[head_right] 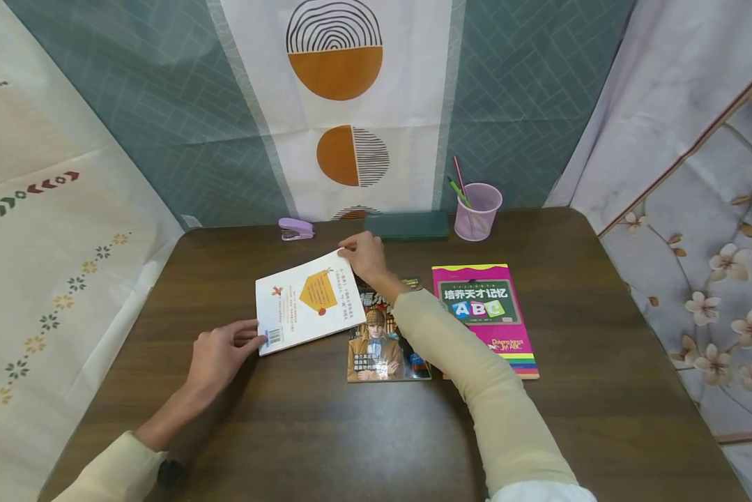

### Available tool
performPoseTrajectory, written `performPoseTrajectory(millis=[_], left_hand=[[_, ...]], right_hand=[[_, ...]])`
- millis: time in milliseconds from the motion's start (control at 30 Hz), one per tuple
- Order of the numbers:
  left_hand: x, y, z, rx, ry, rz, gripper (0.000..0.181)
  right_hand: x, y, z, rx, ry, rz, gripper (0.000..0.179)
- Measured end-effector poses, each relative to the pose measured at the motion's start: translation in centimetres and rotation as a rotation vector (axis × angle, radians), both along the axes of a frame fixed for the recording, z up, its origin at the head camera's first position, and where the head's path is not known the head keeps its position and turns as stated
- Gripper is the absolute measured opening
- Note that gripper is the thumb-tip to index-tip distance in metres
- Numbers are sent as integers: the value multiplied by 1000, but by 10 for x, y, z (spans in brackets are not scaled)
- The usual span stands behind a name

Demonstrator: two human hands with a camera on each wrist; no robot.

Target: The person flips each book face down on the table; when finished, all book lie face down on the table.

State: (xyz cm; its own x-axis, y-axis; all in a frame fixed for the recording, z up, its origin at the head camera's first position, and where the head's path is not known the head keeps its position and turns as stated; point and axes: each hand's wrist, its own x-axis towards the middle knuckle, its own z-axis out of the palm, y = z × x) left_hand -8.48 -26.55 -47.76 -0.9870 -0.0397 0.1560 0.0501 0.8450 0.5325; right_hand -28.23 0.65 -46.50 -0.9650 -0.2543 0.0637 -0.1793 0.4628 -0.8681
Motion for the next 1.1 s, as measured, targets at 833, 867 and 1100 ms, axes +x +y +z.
performPoseTrajectory(millis=[833, 867, 1100], left_hand=[[-5, 2, 10, -218, 31, -75, 27], [-6, 1, 12, -232, 36, -75, 26], [-20, -19, 29, -179, 25, -60, 40]], right_hand=[[-1, -5, -7, 187, -77, 193, 61], [-1, -4, -7, 188, -77, 203, 64], [-4, 3, -2, 219, -75, 238, 91]])
